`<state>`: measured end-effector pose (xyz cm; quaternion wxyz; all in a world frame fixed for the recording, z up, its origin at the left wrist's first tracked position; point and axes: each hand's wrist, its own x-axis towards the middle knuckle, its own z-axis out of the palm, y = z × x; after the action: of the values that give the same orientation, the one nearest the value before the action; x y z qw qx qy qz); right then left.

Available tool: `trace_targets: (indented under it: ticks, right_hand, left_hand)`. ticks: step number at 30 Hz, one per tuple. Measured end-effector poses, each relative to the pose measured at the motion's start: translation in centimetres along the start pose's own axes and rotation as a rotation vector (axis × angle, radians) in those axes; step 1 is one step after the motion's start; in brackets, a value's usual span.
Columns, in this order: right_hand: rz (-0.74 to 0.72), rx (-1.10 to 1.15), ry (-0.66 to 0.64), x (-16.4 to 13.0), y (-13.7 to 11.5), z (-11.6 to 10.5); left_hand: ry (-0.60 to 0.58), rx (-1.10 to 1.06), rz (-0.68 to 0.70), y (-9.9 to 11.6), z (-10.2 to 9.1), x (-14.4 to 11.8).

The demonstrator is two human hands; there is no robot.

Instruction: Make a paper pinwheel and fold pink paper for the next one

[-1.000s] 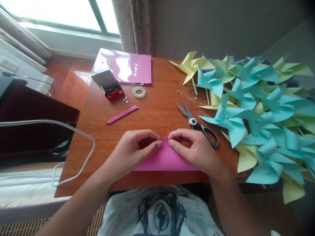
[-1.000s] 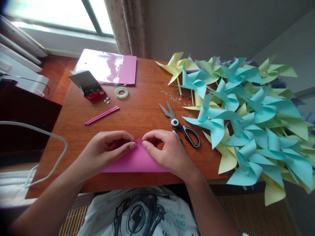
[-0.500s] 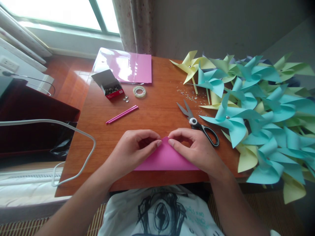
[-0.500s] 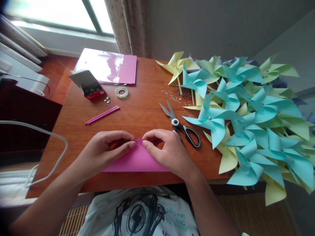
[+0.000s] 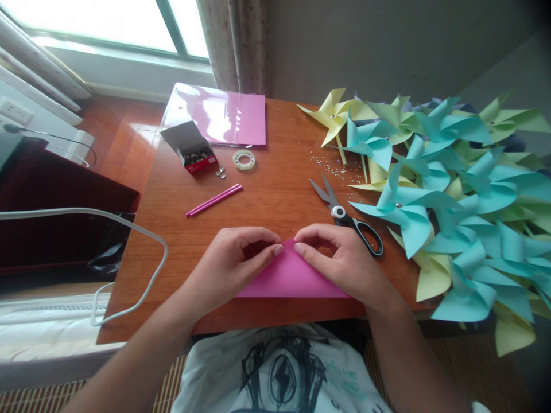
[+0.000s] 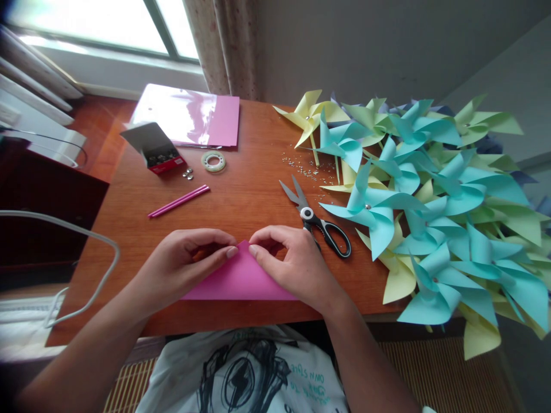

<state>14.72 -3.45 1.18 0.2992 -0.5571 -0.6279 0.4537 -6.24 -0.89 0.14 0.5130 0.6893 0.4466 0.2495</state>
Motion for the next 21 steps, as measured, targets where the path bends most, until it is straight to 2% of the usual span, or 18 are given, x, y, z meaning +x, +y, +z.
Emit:
trace_targets:
  ticks: [12, 21]
  right_hand:
    - [0.002, 0.009, 0.002, -0.09, 0.03, -0.01]
    - [-0.077, -0.064, -0.02, 0.54, -0.26, -0.17]
  left_hand:
    - [-0.003, -0.022, -0.008, 0.0, -0.04, 0.02]
    - [0.029, 0.126, 0.062, -0.06, -0.25, -0.01]
